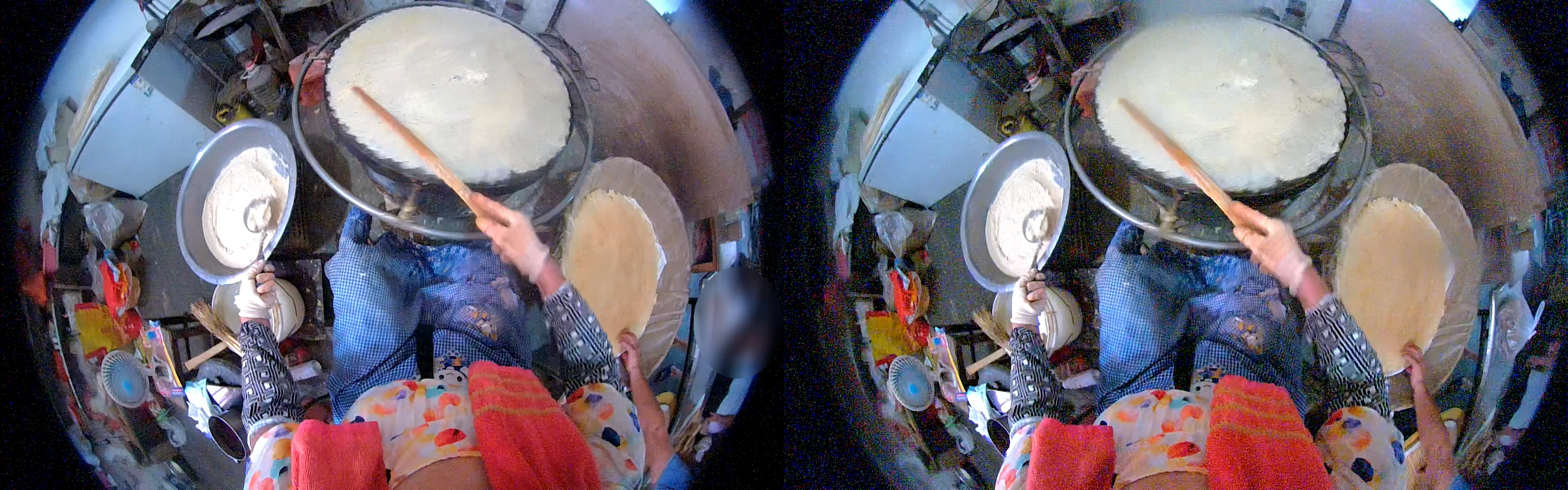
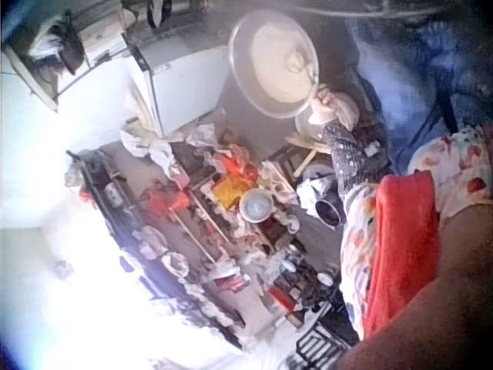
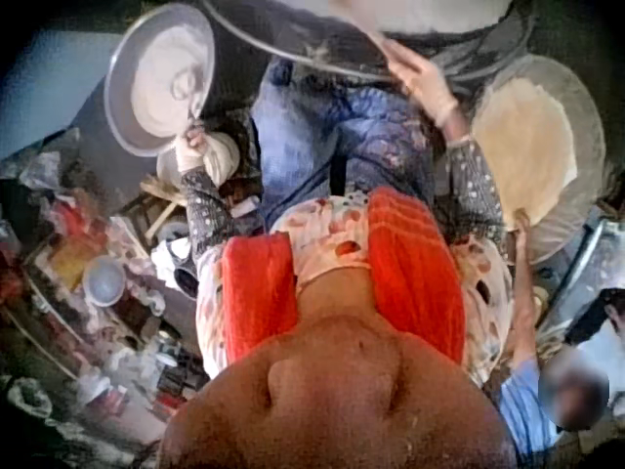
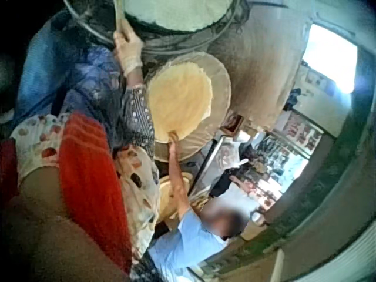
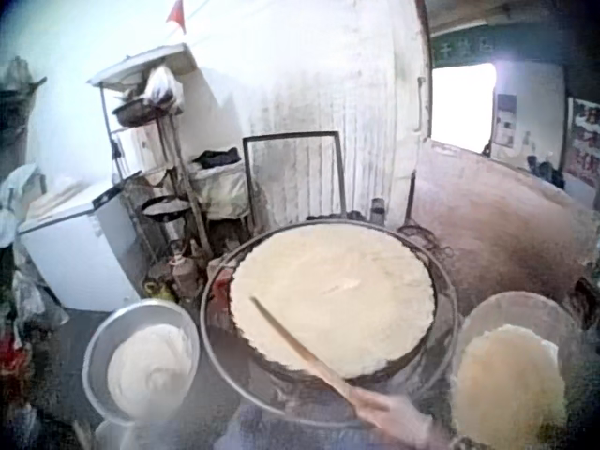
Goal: The person prepares flatbread by pouring batter onto a circular griddle, spreading it thin using a wooden stick, flipping it with a blue spatula, and then stacking the finished flatbreads onto a plate.
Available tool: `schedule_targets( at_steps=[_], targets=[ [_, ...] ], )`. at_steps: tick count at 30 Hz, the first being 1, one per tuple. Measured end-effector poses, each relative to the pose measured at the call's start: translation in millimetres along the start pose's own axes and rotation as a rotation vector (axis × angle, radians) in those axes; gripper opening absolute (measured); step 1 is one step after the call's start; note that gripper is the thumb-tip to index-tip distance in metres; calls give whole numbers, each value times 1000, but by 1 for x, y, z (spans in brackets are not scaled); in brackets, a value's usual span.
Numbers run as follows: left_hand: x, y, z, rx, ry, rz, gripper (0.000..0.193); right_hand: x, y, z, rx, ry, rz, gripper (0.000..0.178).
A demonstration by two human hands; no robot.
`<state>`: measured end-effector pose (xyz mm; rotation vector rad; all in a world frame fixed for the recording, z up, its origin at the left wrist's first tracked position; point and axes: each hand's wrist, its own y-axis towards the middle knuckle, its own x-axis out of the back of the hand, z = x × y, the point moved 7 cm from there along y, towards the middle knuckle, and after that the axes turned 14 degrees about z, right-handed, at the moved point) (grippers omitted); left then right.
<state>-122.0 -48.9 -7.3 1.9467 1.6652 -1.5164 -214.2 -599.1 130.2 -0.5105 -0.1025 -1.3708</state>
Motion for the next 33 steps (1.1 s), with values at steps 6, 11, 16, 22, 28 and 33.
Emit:
schedule_targets(
  at_steps=[6,11,16,22,28,33],
  targets=[
    [13,-3,-20,-208,822,-159,40,98,18,-75,-115,229,-579,40],
    [3,-25,-63,-437,1065,-357,57,4,14,-37,-129,568,-280,43],
    [-105,45,-40,-504,1493,-144,52,-74,56,4,-16,618,-131,46],
    [-198,130,-12,-398,2202,-150,67,-99,45,17,-64,746,-30,50],
    [-265,157,17,-340,2808,52,72,51,-26,-37,-11,846,-647,50],
    [-259,174,100,-5,3122,244,23,18,-14,-62,-60,808,-378,44]
  ],
)
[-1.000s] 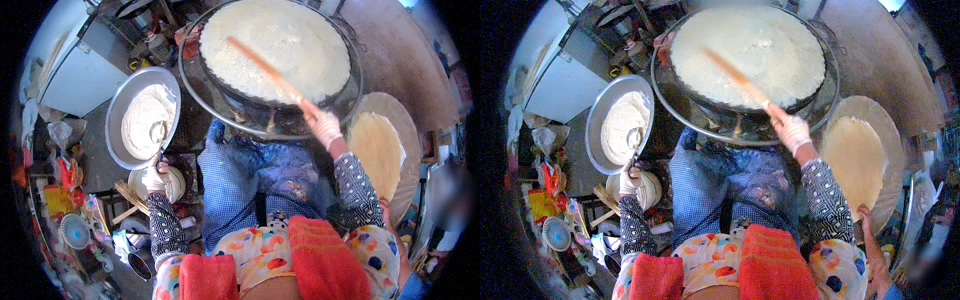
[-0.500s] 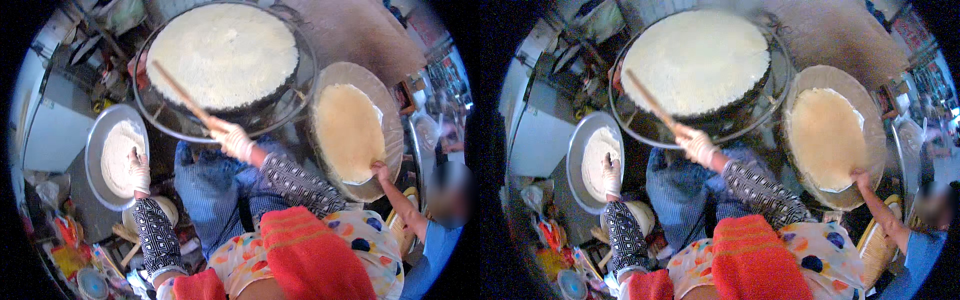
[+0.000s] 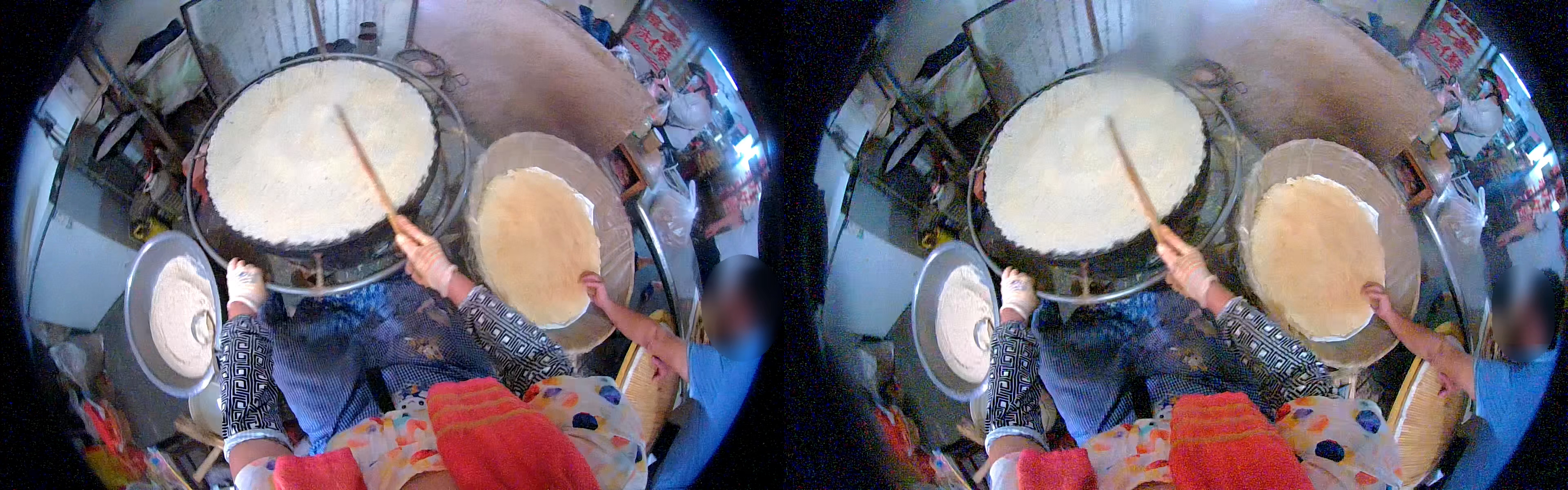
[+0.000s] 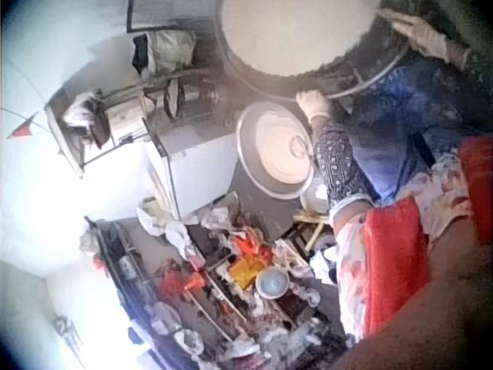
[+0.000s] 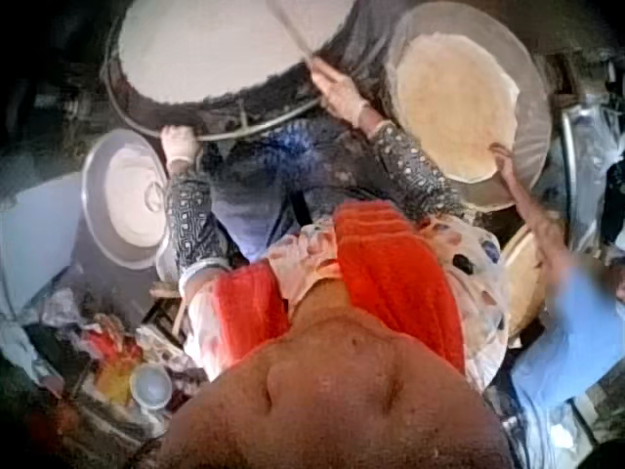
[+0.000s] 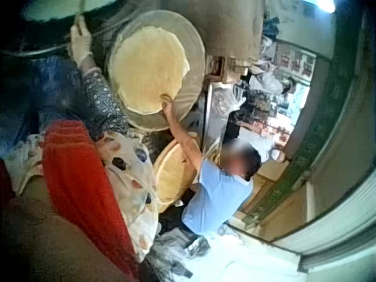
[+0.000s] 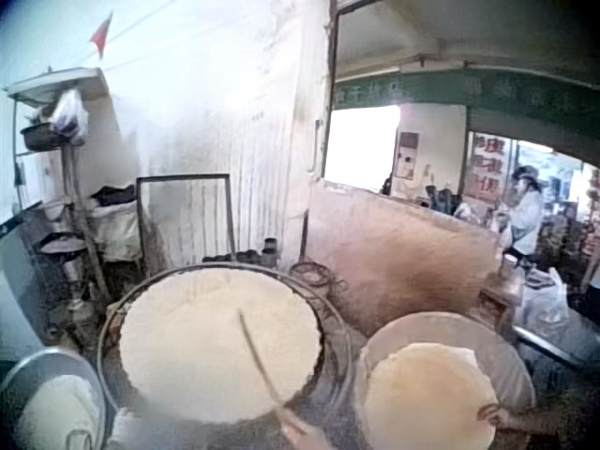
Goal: The person prepares flatbread by pouring batter onto a circular griddle, spreading it thin using a wooden stick, flipping it with a blue spatula, and then stacking the finished flatbreads onto a plate.
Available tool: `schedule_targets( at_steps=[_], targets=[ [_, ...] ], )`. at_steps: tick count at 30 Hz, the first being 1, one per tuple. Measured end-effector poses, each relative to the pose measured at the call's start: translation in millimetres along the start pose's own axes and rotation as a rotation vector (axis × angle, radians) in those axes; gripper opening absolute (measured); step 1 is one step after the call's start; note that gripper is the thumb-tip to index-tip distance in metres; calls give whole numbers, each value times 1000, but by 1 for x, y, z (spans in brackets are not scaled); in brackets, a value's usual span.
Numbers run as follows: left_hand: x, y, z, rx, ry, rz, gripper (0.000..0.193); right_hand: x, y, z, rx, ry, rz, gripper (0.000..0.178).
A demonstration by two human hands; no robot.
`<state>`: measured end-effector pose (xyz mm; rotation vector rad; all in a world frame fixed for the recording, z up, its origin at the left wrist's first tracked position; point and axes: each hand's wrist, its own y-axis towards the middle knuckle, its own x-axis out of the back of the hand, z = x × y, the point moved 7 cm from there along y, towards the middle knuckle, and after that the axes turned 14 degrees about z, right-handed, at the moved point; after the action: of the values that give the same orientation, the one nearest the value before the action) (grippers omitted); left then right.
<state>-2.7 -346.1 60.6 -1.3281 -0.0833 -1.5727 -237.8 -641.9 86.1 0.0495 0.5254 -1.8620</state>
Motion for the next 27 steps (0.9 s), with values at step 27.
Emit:
schedule_targets(
  at_steps=[27],
  targets=[
    [25,-123,-42,-129,-402,-567,70,-136,-4,-27,-137,119,295,43]
  ],
)
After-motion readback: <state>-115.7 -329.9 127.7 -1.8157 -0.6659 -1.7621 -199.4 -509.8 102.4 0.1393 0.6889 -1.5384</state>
